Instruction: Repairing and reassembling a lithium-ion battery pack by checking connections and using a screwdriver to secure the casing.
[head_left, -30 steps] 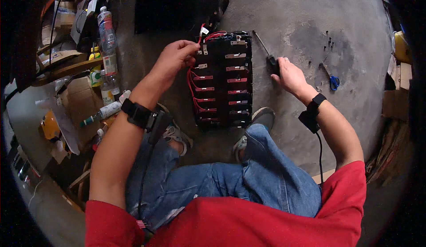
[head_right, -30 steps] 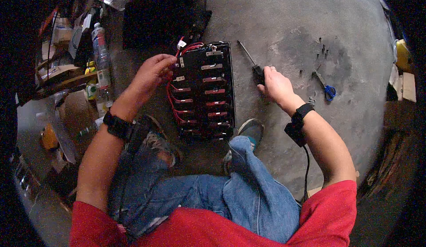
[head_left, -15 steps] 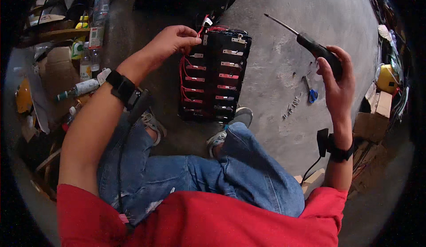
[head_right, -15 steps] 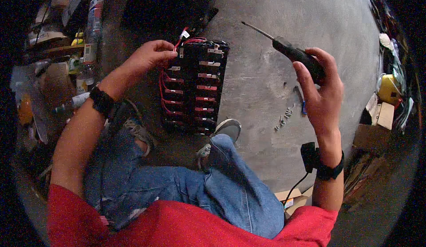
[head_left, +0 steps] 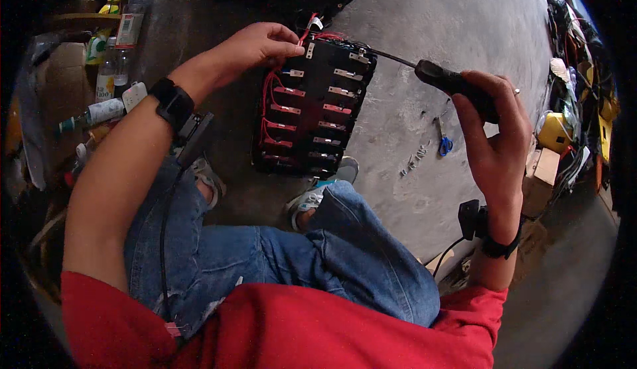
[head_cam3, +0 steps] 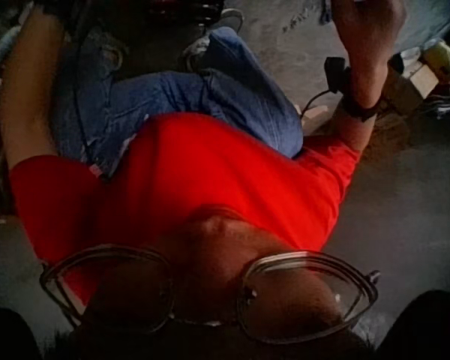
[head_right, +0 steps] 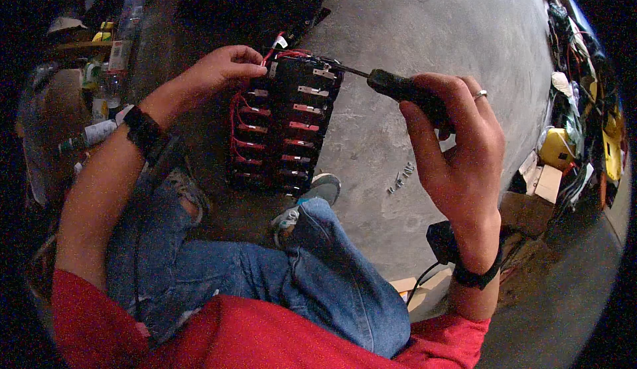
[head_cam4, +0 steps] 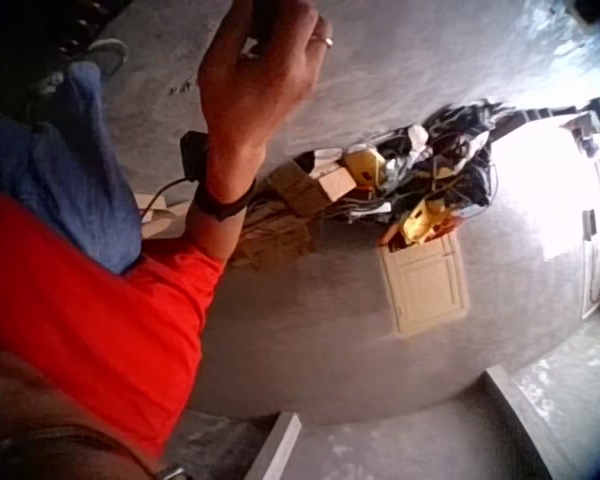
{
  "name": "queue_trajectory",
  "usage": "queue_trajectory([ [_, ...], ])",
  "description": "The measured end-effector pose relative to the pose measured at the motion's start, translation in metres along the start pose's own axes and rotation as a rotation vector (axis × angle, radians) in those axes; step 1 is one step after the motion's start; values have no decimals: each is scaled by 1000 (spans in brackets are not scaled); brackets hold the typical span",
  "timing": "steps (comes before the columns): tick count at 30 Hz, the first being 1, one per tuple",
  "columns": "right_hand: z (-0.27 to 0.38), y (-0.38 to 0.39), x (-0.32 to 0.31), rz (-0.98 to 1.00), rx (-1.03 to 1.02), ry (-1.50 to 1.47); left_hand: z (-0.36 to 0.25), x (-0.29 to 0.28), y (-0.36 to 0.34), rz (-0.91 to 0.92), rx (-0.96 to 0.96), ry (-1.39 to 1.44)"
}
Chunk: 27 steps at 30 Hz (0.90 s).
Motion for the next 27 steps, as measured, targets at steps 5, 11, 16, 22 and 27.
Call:
queue_trajectory([
  [5, 2, -4, 7, 48, -10, 11, 0, 2, 0, 15, 17, 44],
  [11, 2, -5, 9, 43, -14, 18, 2, 1, 0, 18, 27, 54],
  [16, 3, -7, 8, 57, 0, 29, 5, 1, -1, 7, 18, 67],
  [22, 19, -23, 12, 157, -99, 92, 4, 2, 0, -11, 55, 57],
  [27, 30, -38, 18, 332, -216, 180, 3, 1, 0, -36, 48, 26],
])
Point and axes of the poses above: each hand's wrist, its own y-axis away from the middle knuckle, its own x-axis out of the palm, z = x × y, the point moved 7 cm from there along -y, towards the middle knuckle, and after that the axes turned 12 degrees about -x, right-handed, at the moved point
